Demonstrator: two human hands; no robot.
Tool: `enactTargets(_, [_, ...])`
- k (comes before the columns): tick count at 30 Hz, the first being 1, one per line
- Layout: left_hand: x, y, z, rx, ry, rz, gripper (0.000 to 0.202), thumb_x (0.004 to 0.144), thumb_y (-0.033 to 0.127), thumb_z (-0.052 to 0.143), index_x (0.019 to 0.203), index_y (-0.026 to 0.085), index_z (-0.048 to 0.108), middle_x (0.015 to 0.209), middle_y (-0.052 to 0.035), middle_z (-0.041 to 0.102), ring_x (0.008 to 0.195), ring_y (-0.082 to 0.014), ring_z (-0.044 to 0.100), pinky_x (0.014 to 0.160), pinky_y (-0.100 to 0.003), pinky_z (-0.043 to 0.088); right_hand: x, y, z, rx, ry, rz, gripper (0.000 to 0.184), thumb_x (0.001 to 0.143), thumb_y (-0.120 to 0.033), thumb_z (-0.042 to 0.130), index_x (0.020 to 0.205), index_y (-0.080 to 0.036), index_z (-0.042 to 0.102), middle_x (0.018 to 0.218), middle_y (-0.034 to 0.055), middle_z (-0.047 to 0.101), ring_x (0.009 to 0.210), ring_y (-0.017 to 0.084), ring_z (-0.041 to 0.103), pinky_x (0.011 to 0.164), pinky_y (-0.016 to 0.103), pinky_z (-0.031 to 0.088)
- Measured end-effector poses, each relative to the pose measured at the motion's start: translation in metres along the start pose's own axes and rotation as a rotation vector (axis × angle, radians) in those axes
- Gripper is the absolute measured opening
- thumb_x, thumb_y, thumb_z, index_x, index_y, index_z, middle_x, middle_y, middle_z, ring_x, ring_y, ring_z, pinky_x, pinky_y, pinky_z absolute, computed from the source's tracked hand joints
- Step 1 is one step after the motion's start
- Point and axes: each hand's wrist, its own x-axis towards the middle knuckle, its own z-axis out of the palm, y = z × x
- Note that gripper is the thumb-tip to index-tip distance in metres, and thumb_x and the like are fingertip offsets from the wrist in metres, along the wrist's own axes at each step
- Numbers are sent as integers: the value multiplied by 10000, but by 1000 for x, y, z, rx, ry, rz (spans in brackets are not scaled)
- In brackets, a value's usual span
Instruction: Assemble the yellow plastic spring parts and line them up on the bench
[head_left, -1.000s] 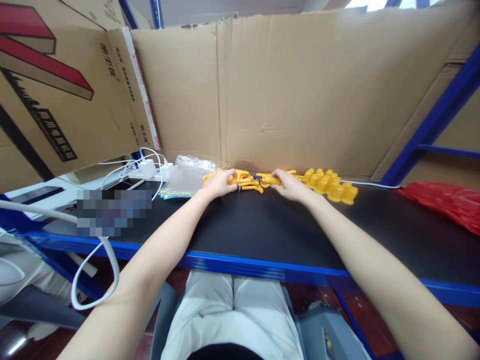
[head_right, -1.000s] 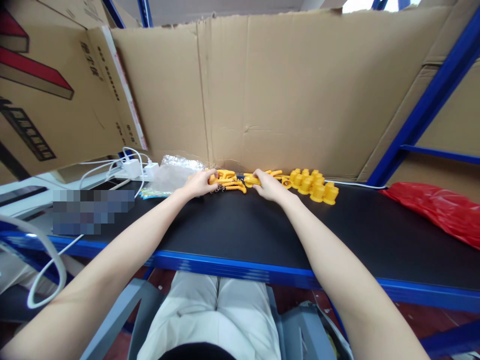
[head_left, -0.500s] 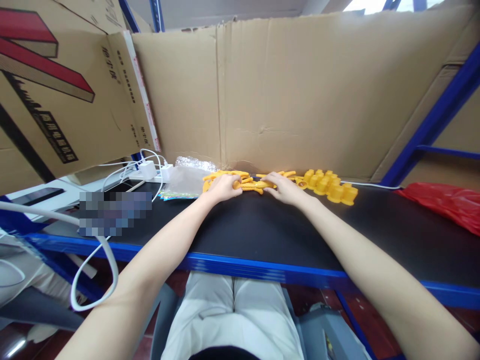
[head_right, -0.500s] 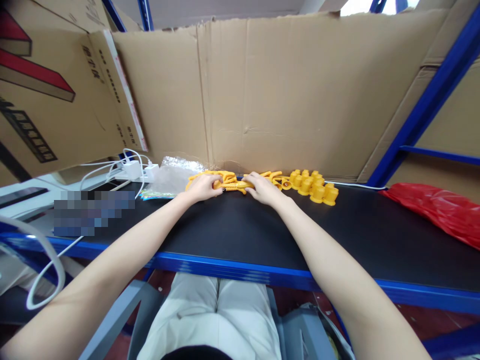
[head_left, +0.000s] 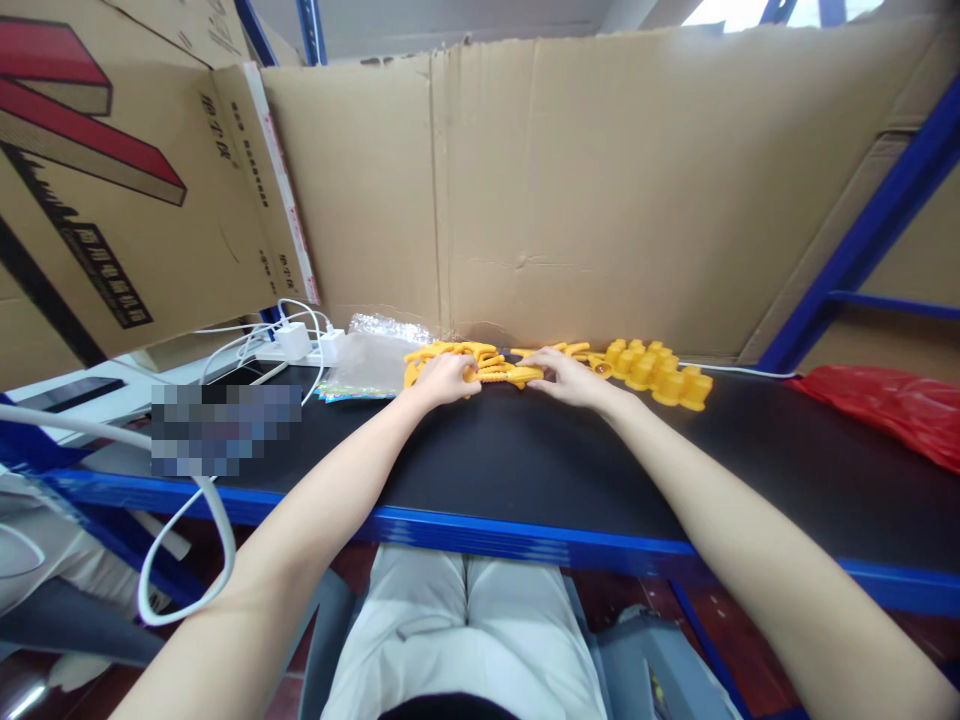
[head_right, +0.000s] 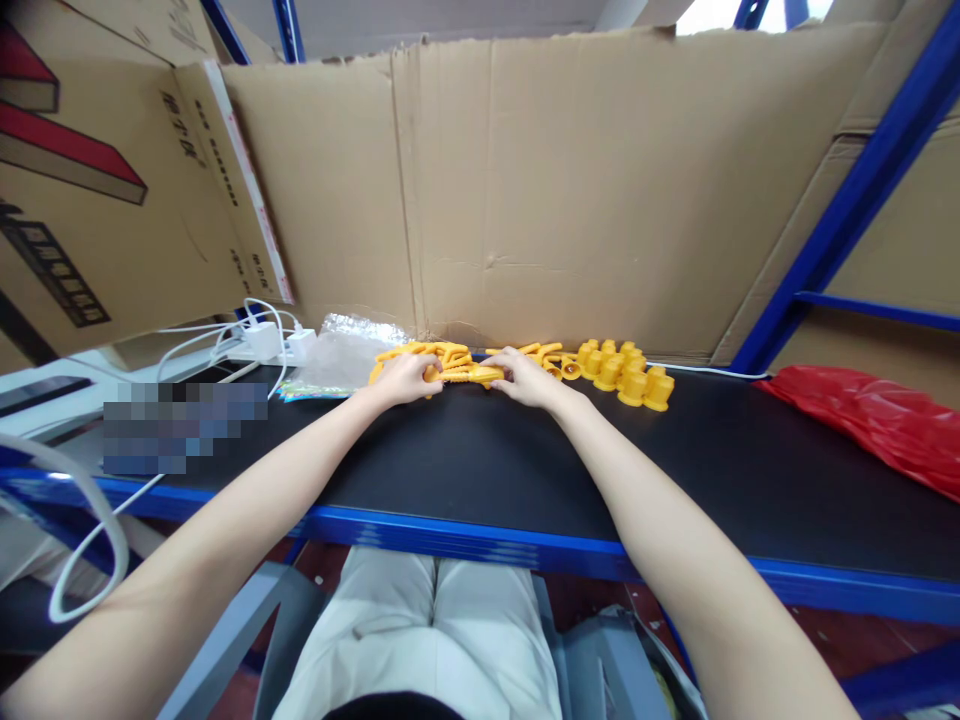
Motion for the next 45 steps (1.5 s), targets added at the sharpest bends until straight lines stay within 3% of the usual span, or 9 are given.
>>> enactTargets(7, [0, -1, 1, -28, 18, -4, 265, 695, 337, 564, 918, 221, 647, 820, -25, 673, 797, -210, 607, 639, -273, 409, 1, -3, 6, 52, 14, 24, 340, 794, -270, 569, 1117, -171, 610, 990, 96, 588, 732, 159, 552, 755, 363, 475])
enactTargets(13, [2, -4, 3, 3, 32, 0, 266, 693, 352, 563, 915, 223, 636, 819, -23, 670, 773, -201, 606, 623, -264, 400, 0, 7, 6, 280, -3, 159, 451, 725, -296, 647, 1138, -183, 508, 904, 50, 614, 753, 164, 595, 743, 359, 499])
enactTargets(18, [1, -5, 1, 33, 30, 1, 247, 710, 364, 556, 903, 229, 632, 824, -17, 670, 787, -196, 611, 629, -257, 407, 0, 3, 2, 504, -48, 219, 378, 728, -358, 655, 1028, -170, 522, 817, 40, 640, 719, 157, 630, 758, 350, 508])
enactTargets(23, [-1, -4, 0, 12, 36, 20, 234, 711, 356, 552, 899, 234, 621, 822, -8, 669, 785, -189, 608, 625, -256, 401, 3, -8, 6, 592, -47, 358, 379, 835, -526, 503, 901, -156, 552, 774, 76, 666, 600, 140, 634, 628, 286, 521])
enactTargets(26, [-1, -2, -1, 4, 38, 15, 230, 716, 355, 548, 895, 232, 621, 823, -13, 668, 787, -192, 607, 632, -262, 402, 2, -9, 7, 638, -39, 422, 411, 865, -554, 433, 936, -160, 530, 737, 74, 672, 547, 134, 621, 557, 262, 504])
enactTargets(30, [0, -2, 0, 8, 33, 10, 221, 716, 342, 549, 890, 228, 622, 817, -16, 664, 788, -187, 604, 640, -259, 404, -4, -5, -1, 740, -150, 436, 415, 821, -421, 590, 1117, -177, 434, 852, 82, 695, 622, 140, 646, 617, 278, 515])
enactTargets(34, [-1, -4, 0, 16, 44, 23, 222, 724, 342, 541, 894, 226, 624, 809, -19, 659, 778, -191, 604, 639, -264, 410, -9, -3, -5, 830, -203, 420, 458, 764, -297, 678, 1095, -198, 378, 919, 88, 698, 658, 137, 658, 664, 291, 519])
enactTargets(38, [-2, -3, -2, 17, 37, 32, 226, 716, 322, 543, 908, 234, 623, 830, -12, 662, 788, -182, 602, 648, -258, 412, -7, -6, -1, 854, -237, 489, 291, 844, -425, 559, 949, -176, 449, 830, 103, 707, 545, 122, 633, 575, 255, 509])
enactTargets(45, [-1, -2, 0, -20, 47, 30, 228, 714, 335, 538, 899, 232, 622, 786, -4, 650, 741, -165, 589, 633, -248, 398, -3, -7, 4, 784, -259, 577, 597, 844, -681, 271, 702, -158, 523, 538, 83, 638, 361, 88, 512, 352, 192, 373])
